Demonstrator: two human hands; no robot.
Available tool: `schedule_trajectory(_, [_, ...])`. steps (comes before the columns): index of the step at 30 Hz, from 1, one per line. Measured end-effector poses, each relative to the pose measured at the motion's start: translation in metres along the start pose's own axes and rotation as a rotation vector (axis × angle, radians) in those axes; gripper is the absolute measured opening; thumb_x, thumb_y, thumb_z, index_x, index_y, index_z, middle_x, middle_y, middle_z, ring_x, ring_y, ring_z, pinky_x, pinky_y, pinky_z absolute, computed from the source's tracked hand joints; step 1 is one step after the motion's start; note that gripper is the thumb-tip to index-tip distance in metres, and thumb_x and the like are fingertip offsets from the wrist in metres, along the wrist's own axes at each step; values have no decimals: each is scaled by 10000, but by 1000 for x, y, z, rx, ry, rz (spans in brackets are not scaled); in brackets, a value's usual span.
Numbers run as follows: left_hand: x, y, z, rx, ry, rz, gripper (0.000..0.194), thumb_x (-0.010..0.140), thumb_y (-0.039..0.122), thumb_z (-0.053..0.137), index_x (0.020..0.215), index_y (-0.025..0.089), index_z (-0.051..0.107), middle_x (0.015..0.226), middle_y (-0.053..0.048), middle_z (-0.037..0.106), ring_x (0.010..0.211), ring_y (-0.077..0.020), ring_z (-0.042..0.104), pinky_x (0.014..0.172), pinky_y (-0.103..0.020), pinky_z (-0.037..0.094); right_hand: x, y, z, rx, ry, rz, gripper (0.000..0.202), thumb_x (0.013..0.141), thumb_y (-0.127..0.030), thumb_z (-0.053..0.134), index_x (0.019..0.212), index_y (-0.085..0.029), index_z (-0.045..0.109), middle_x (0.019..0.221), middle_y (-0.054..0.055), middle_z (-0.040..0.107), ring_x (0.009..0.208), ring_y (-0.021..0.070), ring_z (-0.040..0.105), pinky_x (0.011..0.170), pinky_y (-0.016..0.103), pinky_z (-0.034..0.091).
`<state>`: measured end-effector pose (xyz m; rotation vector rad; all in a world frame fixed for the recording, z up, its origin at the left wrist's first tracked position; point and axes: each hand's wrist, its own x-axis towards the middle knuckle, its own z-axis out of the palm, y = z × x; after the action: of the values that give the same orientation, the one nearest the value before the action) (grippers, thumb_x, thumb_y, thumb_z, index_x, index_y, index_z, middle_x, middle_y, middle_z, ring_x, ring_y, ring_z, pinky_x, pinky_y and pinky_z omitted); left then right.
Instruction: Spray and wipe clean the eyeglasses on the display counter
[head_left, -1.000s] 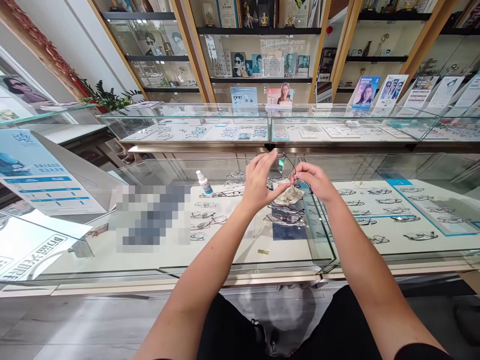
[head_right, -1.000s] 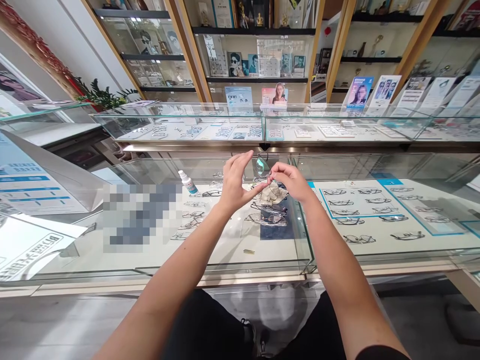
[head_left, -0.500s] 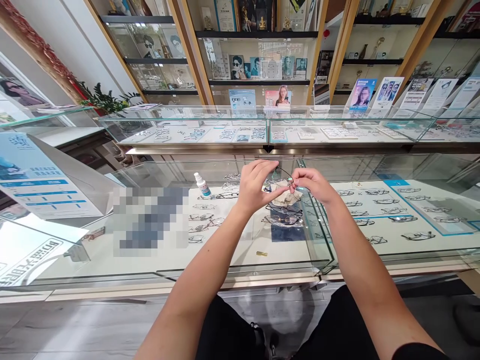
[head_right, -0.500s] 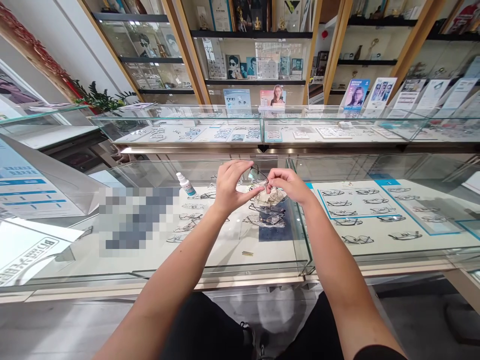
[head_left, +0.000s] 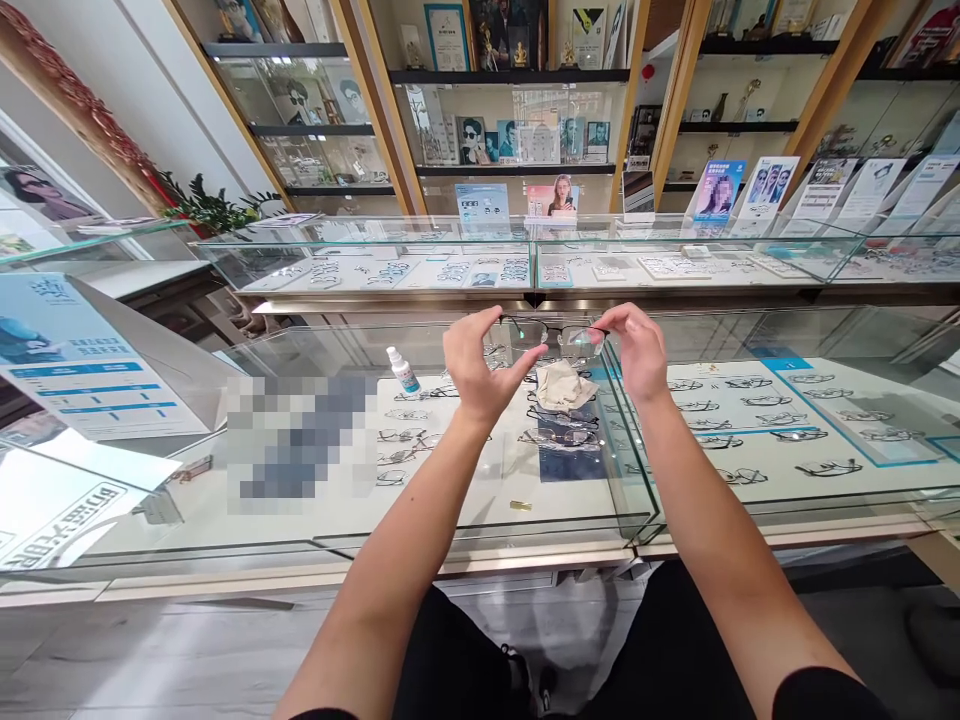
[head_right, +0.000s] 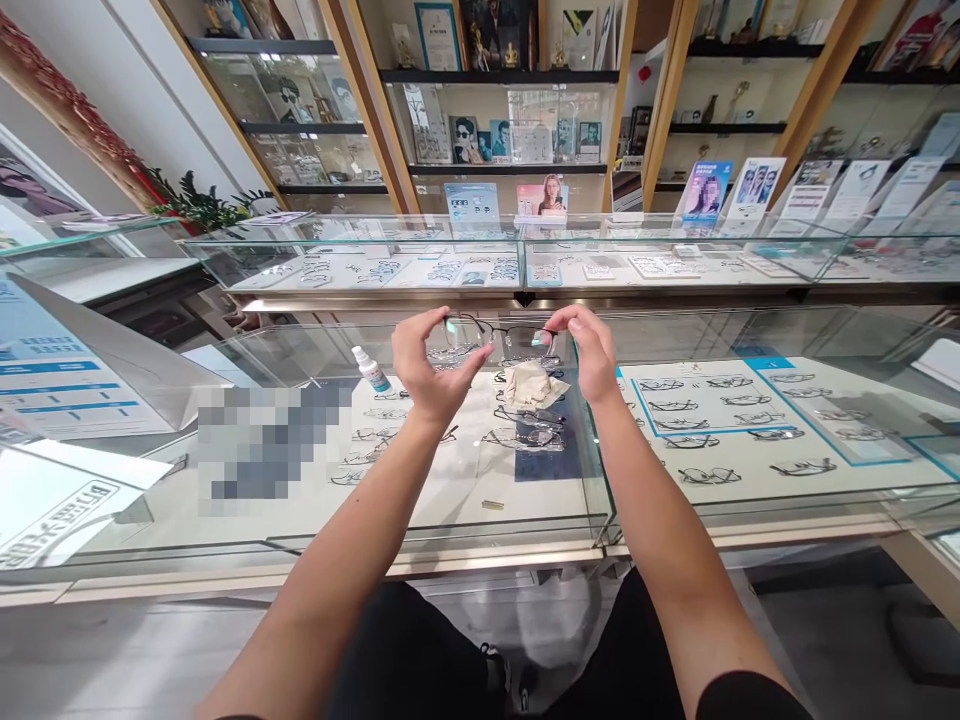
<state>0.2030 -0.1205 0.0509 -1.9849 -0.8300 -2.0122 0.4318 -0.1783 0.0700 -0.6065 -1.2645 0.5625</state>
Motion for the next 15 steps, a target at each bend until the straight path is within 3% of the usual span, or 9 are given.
schedule_trajectory(5, [31, 13, -6, 14, 94, 61, 748, 811, 789, 849, 1293, 244, 678, 1194, -134, 774, 1109, -322, 729, 963, -496, 589, 19, -32, 21, -26, -30, -53, 424, 981, -674, 588, 909, -299, 770, 838, 55, 638, 857, 257, 655, 948, 468, 585])
schedule_trajectory(8, [65, 28, -12, 36, 190, 95, 769, 845, 798, 812, 1351, 243, 648, 1265, -149, 737, 1194, -342, 705, 977, -510, 592, 37, -65, 27, -38, -6, -188, 420, 1023, -645, 517, 1058, -305, 760, 1132, 79, 716, 1223, 310, 685, 1069, 472, 583])
schedule_trajectory(11, [94, 45, -18, 12, 274, 126, 735, 908, 759, 776, 1422, 260, 609, 1335, -149, 699, 1243, -337, 691, 967, -501, 598, 49, -95, 28, -109, 24, -285, 348, 1001, -512, 604, 1290, -348, 710, 1421, 60, 670, 1495, 367, 568, 1072, 476, 599])
schedule_trajectory(15, [111, 52, -20, -10, 330, 131, 801, 901, 748, 793, 1495, 262, 562, 1344, -138, 678, 1290, -334, 672, 982, -488, 588, 50, -109, 34, -349, 10, -317, 581, 914, -262, 648, 1479, -392, 620, 1345, 62, 719, 1320, 358, 690, 992, 533, 649])
